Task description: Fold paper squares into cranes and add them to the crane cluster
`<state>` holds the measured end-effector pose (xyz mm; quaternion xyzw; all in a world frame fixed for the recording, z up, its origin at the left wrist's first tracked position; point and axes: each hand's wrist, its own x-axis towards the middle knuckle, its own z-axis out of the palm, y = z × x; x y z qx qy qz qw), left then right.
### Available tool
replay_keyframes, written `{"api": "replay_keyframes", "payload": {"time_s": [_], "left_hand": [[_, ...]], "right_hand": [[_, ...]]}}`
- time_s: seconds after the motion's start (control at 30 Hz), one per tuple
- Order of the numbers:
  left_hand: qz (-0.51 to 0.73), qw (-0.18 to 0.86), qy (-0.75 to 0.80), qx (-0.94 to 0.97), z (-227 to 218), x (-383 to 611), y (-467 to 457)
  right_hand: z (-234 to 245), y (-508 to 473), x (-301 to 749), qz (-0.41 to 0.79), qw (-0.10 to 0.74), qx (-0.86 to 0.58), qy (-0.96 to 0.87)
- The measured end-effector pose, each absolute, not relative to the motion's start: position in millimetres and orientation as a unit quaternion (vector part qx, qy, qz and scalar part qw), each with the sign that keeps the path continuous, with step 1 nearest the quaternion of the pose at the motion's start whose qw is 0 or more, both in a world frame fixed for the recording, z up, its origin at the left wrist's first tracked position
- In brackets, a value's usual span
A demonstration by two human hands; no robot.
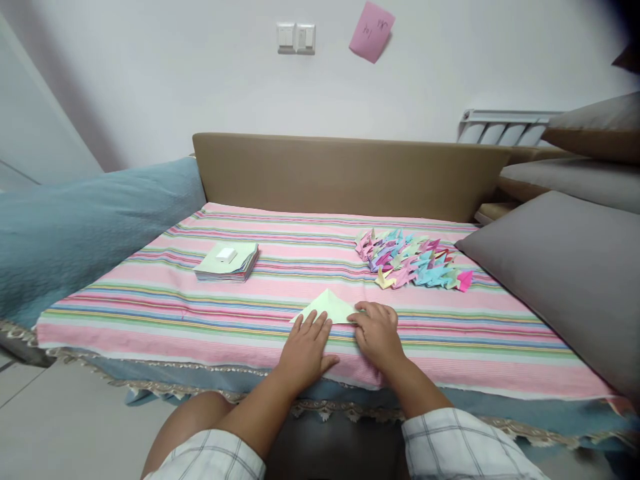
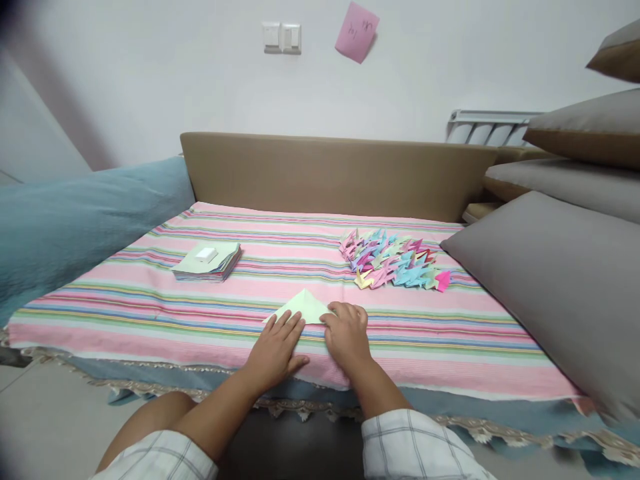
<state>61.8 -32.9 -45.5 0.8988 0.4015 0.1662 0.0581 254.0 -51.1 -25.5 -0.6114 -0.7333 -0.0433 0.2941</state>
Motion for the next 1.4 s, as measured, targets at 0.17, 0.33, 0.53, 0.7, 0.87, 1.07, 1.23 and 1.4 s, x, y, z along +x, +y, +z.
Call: {"api": "replay_keyframes", "payload": {"time_s": [0.17,0.33,0.53,0.7,0.87,1.07,1.23,1.4], "left_hand": [[0.147,0.002,0.403,0.903,-46.8,60.4,-33.2],[0.139,-0.029,0.403,0.904,-50.0,60.3,-32.7],[0.147,-0.039,0.401,0.903,-49.1,60.9,-33.7],[0.147,-0.02,0.404,0.903,-46.4,60.5,-34.4],[0.133,0.005,0.415,0.9,-41.1,59.0,-33.8],[0.106,0.008,0.457,0.883,-32.4,48.2,-32.1],[0.079,-0.001,0.509,0.857,-20.2,32.1,-30.1],[0.085,-0.01,0.549,0.832,-14.1,14.7,-25.5]], "right_hand": [[-27.7,-56.9,234.4,-0.043,0.246,-0.591,-0.767],[-30.9,-55.3,238.2,-0.032,0.22,-0.599,-0.769],[-26.8,-54.6,251.1,-0.025,0.218,-0.627,-0.747],[-23.3,-52.4,261.1,-0.019,0.212,-0.659,-0.722],[-22.3,-50.8,268.2,-0.007,0.203,-0.681,-0.703],[-20.0,-50.8,268.7,0.015,0.204,-0.686,-0.699],[-18.6,-49.2,268.3,0.034,0.198,-0.691,-0.694],[-18.2,-49.0,268.9,0.047,0.192,-0.697,-0.689]]}}
